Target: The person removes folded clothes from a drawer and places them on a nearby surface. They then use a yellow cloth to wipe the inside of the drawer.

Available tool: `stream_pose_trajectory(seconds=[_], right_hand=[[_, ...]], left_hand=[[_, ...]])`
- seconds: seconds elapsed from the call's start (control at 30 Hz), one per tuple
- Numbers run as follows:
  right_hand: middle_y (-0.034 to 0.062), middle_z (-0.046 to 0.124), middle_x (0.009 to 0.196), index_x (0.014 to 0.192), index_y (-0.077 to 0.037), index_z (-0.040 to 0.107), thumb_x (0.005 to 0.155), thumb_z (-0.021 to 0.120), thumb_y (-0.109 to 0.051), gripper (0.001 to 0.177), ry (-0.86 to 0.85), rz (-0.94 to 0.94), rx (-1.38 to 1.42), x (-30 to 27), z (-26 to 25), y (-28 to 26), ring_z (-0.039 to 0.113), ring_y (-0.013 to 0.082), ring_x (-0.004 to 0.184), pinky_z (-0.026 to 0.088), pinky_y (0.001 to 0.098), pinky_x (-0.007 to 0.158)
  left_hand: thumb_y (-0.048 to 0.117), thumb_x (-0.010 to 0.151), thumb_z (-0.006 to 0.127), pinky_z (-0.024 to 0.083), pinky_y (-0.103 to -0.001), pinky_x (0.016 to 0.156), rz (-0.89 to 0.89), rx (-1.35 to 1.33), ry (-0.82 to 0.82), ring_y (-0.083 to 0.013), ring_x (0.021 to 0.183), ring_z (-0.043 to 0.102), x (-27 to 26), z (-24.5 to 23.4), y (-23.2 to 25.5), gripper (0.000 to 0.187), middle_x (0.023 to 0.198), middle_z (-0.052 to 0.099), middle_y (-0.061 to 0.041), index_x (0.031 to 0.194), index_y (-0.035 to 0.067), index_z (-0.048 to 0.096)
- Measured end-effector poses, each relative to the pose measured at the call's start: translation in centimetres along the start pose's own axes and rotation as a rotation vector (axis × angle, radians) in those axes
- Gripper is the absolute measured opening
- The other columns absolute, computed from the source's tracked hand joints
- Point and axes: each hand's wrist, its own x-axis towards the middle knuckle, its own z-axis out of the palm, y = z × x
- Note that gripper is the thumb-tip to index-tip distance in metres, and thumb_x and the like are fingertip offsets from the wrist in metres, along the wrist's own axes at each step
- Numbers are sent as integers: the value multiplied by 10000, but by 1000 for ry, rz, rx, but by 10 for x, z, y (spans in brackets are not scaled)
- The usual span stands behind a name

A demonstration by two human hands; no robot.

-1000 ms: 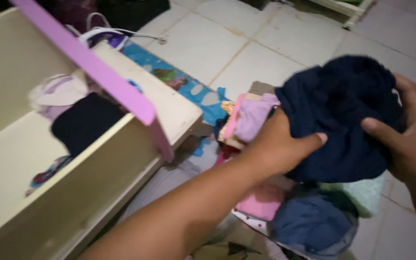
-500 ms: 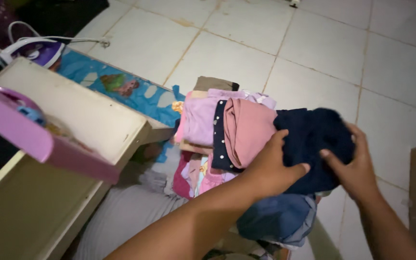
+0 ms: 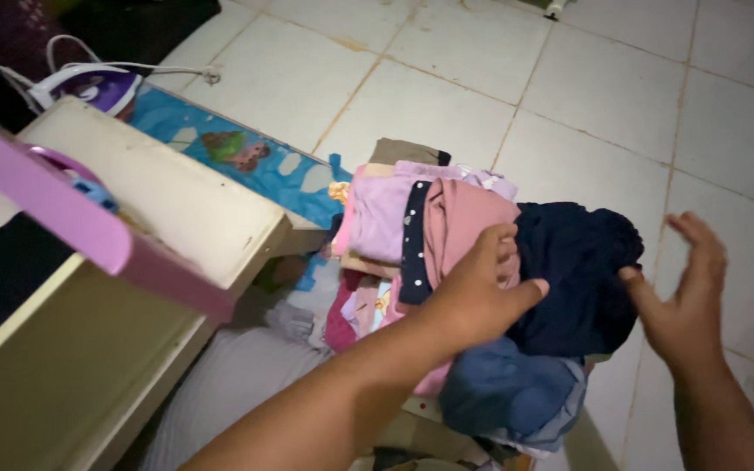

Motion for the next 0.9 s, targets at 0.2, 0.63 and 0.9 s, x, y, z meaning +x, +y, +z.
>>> stream_pose_trajectory(seconds=[0.2,0.63,0.9], right_hand=[[182,533,1431,1357,-34,511,928,677,-102,465,89,-97,212,33,-5,-82,412,369,1511,248,524,1299],[108,712,1143,1155,38,627,1033,614,20,124,-336,-254,760,75,66,-258,680,165,1029,550,308,950],[108,721,1069,1102,4,665,1036,664,-65,95,-472,-706,780,89,114,-417,711,163,1002,586,307,917]], left_hand=[[166,875,731,568,-366,786,36,38,66,-214,919,673,-19,-50,38,554,1079,683,-133,1380,25,550],[176,927,701,589,-260,740,281,327,441,-105,869,693,-155,-211,177,293,1039,712,-25,1187,54,643],[137,966,702,582,-260,756,361,482,680,-98,851,710,-261,-308,223,202,958,694,-15,1140,46,656]])
